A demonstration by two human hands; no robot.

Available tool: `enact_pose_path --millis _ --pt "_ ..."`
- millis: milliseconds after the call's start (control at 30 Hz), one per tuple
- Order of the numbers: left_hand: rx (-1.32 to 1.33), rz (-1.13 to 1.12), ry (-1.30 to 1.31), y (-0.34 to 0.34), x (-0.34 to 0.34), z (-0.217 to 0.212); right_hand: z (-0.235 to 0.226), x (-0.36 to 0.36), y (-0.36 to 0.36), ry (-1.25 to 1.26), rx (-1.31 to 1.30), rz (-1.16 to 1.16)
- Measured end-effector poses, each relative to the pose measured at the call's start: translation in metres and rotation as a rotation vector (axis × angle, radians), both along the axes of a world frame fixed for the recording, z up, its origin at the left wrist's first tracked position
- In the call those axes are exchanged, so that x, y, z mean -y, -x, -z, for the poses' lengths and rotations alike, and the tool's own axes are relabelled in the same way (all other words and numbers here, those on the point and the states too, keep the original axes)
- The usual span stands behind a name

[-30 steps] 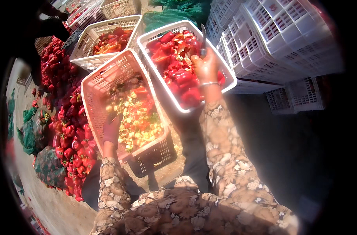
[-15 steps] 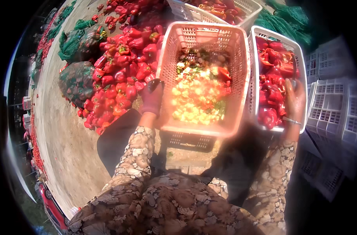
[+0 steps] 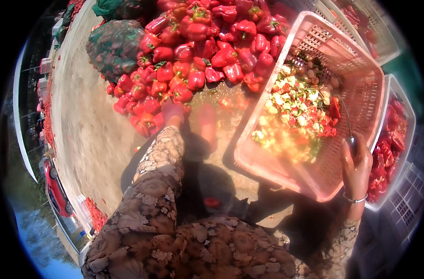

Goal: The person picks red peppers from a large pile on the ground, removes the stems by hand, and places the peppers into a white plastic crate. The person repeats this process continuously throughout the clip.

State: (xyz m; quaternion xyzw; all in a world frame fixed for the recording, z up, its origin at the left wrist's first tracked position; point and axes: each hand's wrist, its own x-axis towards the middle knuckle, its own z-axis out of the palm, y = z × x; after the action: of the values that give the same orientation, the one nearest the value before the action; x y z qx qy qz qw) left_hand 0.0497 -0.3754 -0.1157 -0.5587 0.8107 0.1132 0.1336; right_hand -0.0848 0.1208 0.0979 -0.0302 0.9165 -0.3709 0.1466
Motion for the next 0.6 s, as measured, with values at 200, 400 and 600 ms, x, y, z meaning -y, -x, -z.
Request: enact_pose_path --millis 200,400,600 --pt "0.329 0.671 0.221 0.021 0.028 0.043 0.018 0.036 0.005 -0.122 -0.143 -0.200" --pt "0.267 0.617 0.166 0.033 0.050 0.070 0.028 0.058 0.007 -0.143 -0.095 -0.242" --pt "-0.013 0.188 -0.050 0.008 0.085 0.059 0.021 0.071 0.002 -0.089 -0.069 -0.204"
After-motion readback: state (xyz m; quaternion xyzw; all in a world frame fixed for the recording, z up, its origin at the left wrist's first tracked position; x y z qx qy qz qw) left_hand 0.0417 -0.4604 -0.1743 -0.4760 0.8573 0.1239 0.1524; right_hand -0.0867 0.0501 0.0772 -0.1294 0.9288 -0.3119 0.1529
